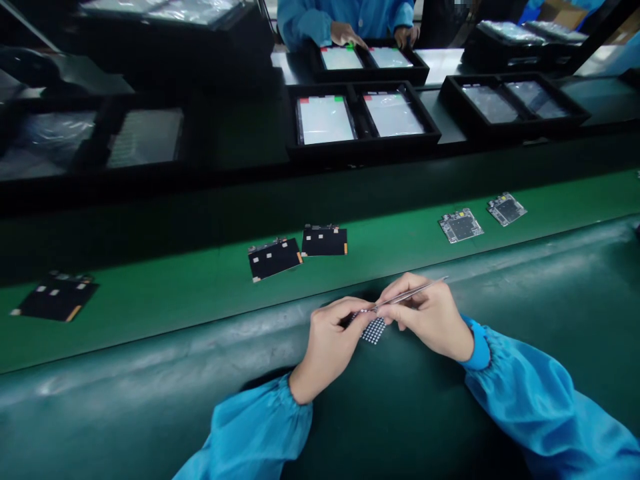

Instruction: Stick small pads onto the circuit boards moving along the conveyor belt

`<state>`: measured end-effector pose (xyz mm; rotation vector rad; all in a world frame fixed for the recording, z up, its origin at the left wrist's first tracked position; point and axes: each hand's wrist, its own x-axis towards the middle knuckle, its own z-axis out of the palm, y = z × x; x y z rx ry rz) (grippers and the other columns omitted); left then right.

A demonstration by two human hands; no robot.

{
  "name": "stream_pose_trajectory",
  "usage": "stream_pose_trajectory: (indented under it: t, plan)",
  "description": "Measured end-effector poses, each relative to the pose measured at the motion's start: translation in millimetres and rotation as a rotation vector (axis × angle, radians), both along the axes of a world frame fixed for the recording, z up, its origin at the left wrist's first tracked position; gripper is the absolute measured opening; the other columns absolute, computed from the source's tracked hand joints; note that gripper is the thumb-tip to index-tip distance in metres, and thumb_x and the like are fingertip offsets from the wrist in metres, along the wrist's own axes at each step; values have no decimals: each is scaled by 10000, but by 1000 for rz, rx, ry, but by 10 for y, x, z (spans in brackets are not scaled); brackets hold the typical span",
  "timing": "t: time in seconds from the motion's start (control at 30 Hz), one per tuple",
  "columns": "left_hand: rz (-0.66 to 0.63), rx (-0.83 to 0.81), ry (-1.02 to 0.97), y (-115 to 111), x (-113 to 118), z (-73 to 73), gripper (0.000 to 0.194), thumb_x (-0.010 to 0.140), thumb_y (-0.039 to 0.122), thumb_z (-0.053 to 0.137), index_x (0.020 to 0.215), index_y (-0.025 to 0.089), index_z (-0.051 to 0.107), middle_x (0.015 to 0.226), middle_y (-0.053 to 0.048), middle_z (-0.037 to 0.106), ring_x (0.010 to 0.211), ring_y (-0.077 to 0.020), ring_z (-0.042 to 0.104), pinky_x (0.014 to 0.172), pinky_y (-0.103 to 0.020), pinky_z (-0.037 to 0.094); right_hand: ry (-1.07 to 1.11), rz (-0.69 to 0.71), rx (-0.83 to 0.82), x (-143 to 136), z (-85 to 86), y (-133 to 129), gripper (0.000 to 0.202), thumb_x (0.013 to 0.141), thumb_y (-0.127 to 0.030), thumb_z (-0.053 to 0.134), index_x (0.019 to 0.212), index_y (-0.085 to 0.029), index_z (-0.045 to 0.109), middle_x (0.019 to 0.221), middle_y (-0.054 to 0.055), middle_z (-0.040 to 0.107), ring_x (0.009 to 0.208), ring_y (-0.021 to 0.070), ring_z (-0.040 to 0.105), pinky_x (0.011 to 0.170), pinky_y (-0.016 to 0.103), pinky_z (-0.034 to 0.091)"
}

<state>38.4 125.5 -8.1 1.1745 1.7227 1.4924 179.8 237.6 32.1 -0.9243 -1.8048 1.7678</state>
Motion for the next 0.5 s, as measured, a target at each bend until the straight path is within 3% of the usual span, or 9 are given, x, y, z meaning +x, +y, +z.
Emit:
stream_pose_trajectory:
  t: [0.37,0.5]
  plan:
    - [-6,-39,13,20,6,25,87,859,217,733,814,224,808,806,-11,813,704,-157,752,682,-247,608,43,-9,-18,-32,49,22,279,743,-370,851,667,-145,706,607,45,690,442,119,608,380,216,471]
    - [19,-63,47,64,23,0,72,831,252,750,814,235,818,832,-16,820,719,-172,764,699,-251,624,44,-80,-21,106,13,318,295,728,-376,851,719,-151,660,539,22,668,402,116,583,375,215,461]
